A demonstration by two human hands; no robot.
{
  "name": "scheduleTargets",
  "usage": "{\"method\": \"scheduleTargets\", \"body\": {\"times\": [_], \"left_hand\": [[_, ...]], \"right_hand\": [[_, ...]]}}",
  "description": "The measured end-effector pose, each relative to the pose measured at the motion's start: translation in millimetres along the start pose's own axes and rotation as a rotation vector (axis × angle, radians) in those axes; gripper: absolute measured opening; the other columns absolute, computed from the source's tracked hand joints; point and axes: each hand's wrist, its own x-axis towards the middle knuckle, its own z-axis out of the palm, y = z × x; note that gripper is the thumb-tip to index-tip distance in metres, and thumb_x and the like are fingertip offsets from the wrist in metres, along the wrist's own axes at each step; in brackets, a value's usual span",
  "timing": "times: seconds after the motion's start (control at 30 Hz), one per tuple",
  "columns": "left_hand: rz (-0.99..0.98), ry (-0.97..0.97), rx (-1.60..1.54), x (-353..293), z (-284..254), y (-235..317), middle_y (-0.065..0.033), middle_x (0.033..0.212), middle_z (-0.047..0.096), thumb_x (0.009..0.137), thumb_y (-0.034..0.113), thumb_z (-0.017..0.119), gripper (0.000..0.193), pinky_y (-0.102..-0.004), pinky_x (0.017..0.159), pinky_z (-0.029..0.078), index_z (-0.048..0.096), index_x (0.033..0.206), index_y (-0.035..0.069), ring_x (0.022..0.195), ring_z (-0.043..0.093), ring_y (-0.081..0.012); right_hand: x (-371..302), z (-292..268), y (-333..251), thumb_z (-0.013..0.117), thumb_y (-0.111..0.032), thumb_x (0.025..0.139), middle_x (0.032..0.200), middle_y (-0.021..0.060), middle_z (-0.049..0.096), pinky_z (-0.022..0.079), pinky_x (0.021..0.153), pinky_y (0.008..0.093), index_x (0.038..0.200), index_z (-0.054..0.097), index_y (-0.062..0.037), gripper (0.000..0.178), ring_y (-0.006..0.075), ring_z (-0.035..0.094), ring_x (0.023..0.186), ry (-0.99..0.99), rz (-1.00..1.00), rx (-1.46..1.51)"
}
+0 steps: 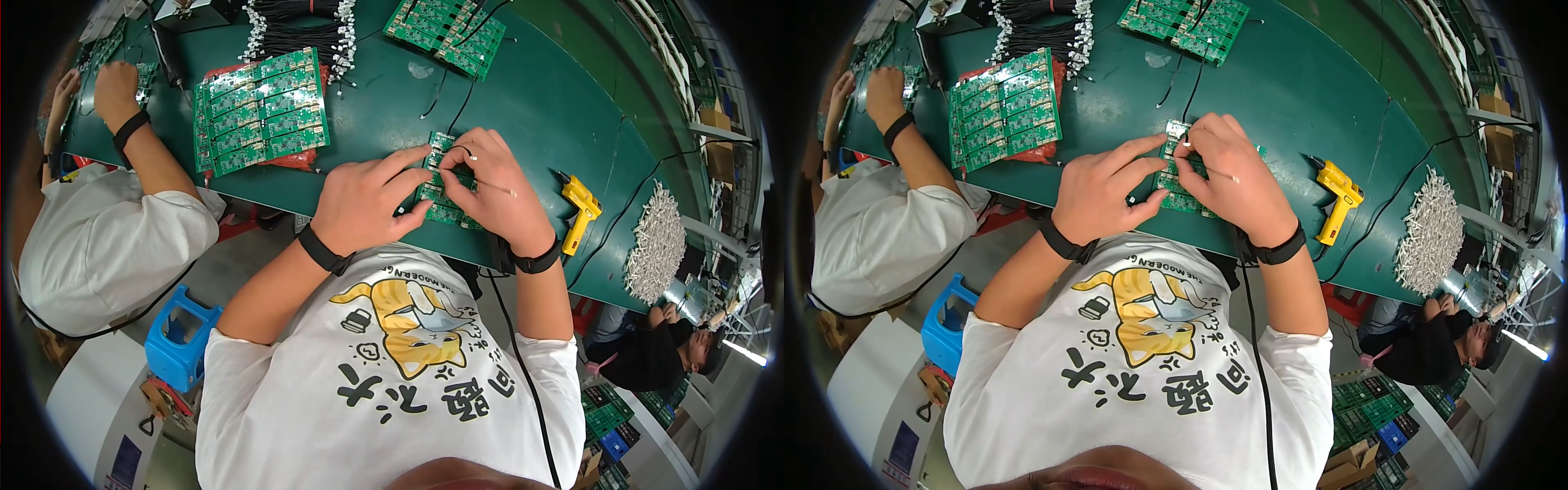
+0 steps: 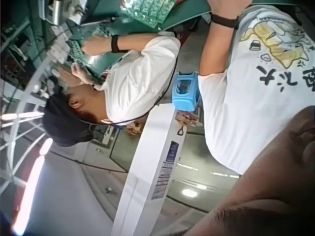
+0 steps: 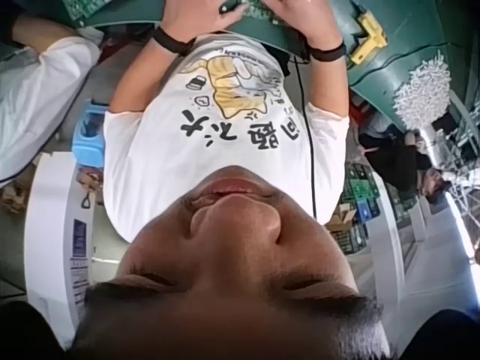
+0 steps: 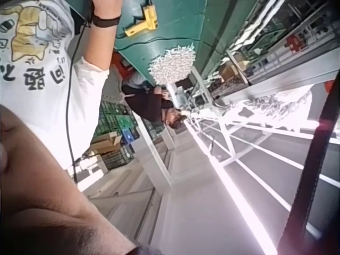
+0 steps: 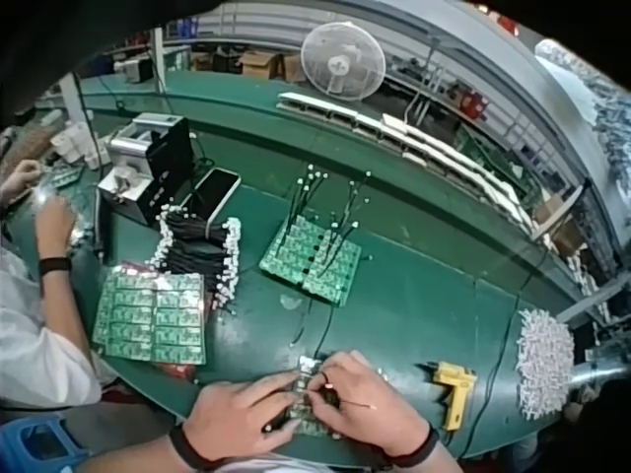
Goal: The person picks up a circuit board and places it on the table, then takes wires from a bundle and plugs them into the connectors on the board. After finishing, they move the circuit board to a stack and repeat the process with another board.
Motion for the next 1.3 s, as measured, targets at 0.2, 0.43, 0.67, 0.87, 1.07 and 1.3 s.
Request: {"method": "scheduleTargets", "body": {"times": [0.2, 0.43, 0.67, 0.87, 1.07, 1.3], "left_hand": [[-0.003, 0.007, -0.005, -0.4, 1.1, -1.0, 0.0002, 0.147, 0.078, 0.091, 0.033, 0.092, 0.031, -0.0380, 0.068, 0.062, 0.079, 0.114, 0.016, 0.080, 0.080, -0.0216], [-0.007, 0.001, -0.005, -0.5, 0.6, -0.1, 0.0004, 0.147, 0.078, 0.091, 0.033, 0.092, 0.031, -0.0381, 0.068, 0.062, 0.079, 0.114, 0.016, 0.080, 0.080, -0.0218], [-0.007, 0.005, -0.006, -0.5, 0.4, 1.3, 0.0005, 0.147, 0.078, 0.092, 0.033, 0.091, 0.029, -0.0378, 0.068, 0.062, 0.079, 0.113, 0.017, 0.081, 0.080, -0.0220], [0.000, 0.006, -0.001, -1.0, 0.9, 0.8, 0.0005, 0.148, 0.078, 0.092, 0.033, 0.091, 0.027, -0.0377, 0.068, 0.062, 0.080, 0.110, 0.016, 0.080, 0.080, -0.0216], [-0.016, -0.021, 0.002, -0.4, -1.5, 1.7, 0.0020, 0.148, 0.079, 0.089, 0.030, 0.094, 0.027, -0.0358, 0.069, 0.063, 0.083, 0.110, 0.018, 0.087, 0.082, -0.0203], [-0.011, -0.012, 0.002, 0.2, -1.4, 3.2, 0.0012, 0.148, 0.078, 0.090, 0.031, 0.092, 0.027, -0.0370, 0.068, 0.063, 0.081, 0.110, 0.017, 0.084, 0.081, -0.0208]], "right_hand": [[3.8, -1.6, -3.3, 0.087, 0.000, 0.092, 0.110, 0.0106, 0.070, 0.057, 0.090, 0.0440, 0.106, 0.077, -0.0031, 0.018, 0.0344, 0.067, 0.104, -0.028, -0.036, -0.123], [5.2, -2.9, -9.3, 0.089, -0.002, 0.093, 0.104, 0.0080, 0.071, 0.057, 0.089, 0.0455, 0.105, 0.077, -0.0050, 0.017, 0.0341, 0.068, 0.100, -0.039, -0.058, -0.203], [1.2, 2.3, -9.2, 0.088, -0.002, 0.092, 0.101, 0.0064, 0.071, 0.055, 0.086, 0.0444, 0.104, 0.078, -0.0066, 0.017, 0.0328, 0.068, 0.098, 0.017, -0.099, -0.250], [1.3, -3.3, -3.3, 0.090, -0.005, 0.087, 0.099, 0.0042, 0.071, 0.051, 0.091, 0.0427, 0.098, 0.079, -0.0095, 0.017, 0.0299, 0.066, 0.097, -0.011, -0.052, -0.157], [4.2, -1.8, 1.1, 0.089, -0.006, 0.084, 0.099, 0.0040, 0.071, 0.050, 0.095, 0.0433, 0.096, 0.080, -0.0108, 0.016, 0.0292, 0.065, 0.098, -0.042, -0.021, -0.118], [-4.7, 7.4, -5.7, 0.090, -0.006, 0.085, 0.092, 0.0031, 0.071, 0.050, 0.092, 0.0428, 0.094, 0.078, -0.0091, 0.015, 0.0295, 0.067, 0.094, 0.157, -0.076, -0.251]]}}
